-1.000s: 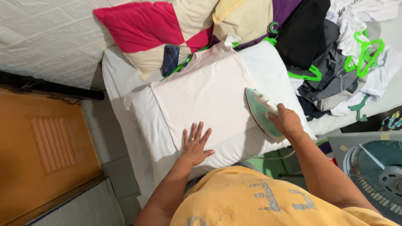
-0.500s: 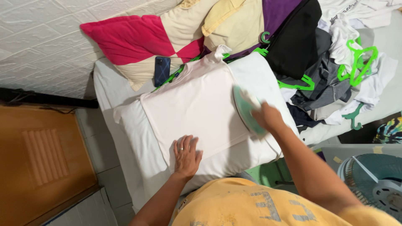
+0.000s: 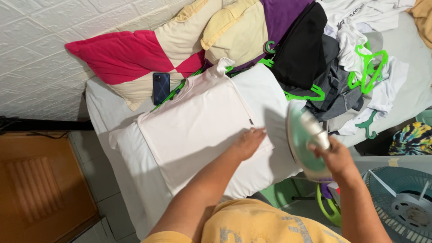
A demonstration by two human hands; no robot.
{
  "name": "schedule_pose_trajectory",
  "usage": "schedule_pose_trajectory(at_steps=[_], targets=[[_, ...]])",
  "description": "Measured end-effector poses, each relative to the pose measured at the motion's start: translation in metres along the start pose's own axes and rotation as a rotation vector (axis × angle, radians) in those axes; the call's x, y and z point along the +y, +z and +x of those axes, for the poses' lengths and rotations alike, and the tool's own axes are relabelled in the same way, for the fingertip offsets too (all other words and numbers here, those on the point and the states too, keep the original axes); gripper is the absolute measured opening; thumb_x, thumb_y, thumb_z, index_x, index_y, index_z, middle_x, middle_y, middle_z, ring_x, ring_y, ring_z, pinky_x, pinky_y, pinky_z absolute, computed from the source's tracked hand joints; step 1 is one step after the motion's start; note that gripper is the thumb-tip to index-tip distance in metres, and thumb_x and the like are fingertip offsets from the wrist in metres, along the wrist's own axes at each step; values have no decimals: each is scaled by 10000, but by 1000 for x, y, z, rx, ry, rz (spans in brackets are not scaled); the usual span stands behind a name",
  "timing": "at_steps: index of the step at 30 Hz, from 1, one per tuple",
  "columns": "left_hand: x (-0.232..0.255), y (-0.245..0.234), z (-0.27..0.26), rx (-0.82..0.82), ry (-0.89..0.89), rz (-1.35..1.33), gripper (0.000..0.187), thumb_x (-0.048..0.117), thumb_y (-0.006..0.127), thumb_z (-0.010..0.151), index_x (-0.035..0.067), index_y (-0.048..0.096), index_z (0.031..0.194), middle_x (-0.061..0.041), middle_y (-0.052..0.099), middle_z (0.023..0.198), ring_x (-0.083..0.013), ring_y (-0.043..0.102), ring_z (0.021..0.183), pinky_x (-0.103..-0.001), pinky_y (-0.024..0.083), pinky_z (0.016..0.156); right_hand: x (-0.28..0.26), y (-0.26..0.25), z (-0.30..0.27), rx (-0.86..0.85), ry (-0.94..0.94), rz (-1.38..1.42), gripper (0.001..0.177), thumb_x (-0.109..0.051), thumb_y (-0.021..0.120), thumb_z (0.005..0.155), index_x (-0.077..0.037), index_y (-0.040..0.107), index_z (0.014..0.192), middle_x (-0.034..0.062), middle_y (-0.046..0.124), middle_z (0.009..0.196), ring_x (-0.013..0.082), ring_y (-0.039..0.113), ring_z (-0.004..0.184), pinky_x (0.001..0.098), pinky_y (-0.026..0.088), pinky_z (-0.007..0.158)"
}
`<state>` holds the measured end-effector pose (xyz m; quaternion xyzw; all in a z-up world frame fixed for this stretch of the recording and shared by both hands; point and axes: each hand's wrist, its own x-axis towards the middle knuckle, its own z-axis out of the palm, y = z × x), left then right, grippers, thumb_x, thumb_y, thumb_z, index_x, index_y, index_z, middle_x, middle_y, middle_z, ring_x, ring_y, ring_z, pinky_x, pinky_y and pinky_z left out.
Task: The person irons a white t-shirt on a bed, smoothing the fabric and using a green iron to press the front, sleeves, and back. After ironing, the person folds the t-shirt and places it on a green hanger.
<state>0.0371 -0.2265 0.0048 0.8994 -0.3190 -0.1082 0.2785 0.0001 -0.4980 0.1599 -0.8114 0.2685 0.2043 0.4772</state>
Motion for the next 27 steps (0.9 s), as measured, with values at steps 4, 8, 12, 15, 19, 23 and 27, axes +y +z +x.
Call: schedule_pose_trajectory(at_steps=[4, 8, 12, 15, 19, 23, 27], targets=[[21, -19, -11, -276, -146, -47, 433, 38, 616, 900, 110, 601, 1327, -176, 533, 1261, -396, 608, 1128, -514, 490, 960, -10, 28, 43, -41, -266, 553, 469, 106, 688, 839, -7, 566, 1277, 59, 607, 1172, 220, 609, 1137, 371, 496, 983], [23, -57, -39, -149, -163, -142, 197, 136, 717, 903, 105, 690, 1095, -135, 599, 1188, -354, 646, 1091, -475, 523, 952, -5, 74, 97, -29, -333, 759, 489, 226, 607, 759, -11, 593, 1186, 80, 617, 1167, 239, 615, 1103, 408, 547, 952], [19, -97, -78, 316, -128, -509, 196, -53, 662, 858, 83, 686, 998, -134, 656, 1313, -326, 670, 1058, -422, 546, 883, 27, 132, 99, -47, -311, 713, 470, 199, 621, 785, 6, 599, 1213, 95, 646, 1201, 226, 612, 1132, 368, 521, 955], [21, -129, -96, 501, -238, -827, 247, -79, 632, 903, 75, 648, 1095, -79, 693, 1090, -195, 684, 983, -308, 564, 863, 37, 153, 102, -31, -309, 765, 515, 183, 652, 767, -15, 597, 1239, 76, 653, 1212, 212, 615, 1139, 325, 506, 984], [24, -180, -107, 808, -288, -959, 281, -129, 517, 926, 39, 630, 1121, -47, 683, 1086, -134, 629, 998, -257, 529, 893, 37, 154, 102, 57, -287, 637, 593, 99, 719, 753, -36, 565, 1309, 44, 654, 1183, 195, 607, 1077, 312, 485, 936], [35, -228, -118, 1005, -246, -1005, 234, -108, 498, 995, 16, 622, 1150, -48, 674, 1119, -138, 629, 1017, -266, 525, 925, 16, 149, 65, 91, -12, 301, 579, -147, 869, 821, 78, 618, 1292, 124, 675, 1171, 248, 612, 1067, 406, 483, 922], [59, -256, -129, 1148, -86, -1131, 199, -106, 515, 1036, 7, 602, 1175, -60, 659, 1180, -145, 616, 1093, -285, 507, 1016, -37, 192, -25, -357, -318, 146, 917, -250, 899, 691, -121, 447, 1478, 72, 514, 1460, 217, 471, 1349, 427, 430, 1063]])
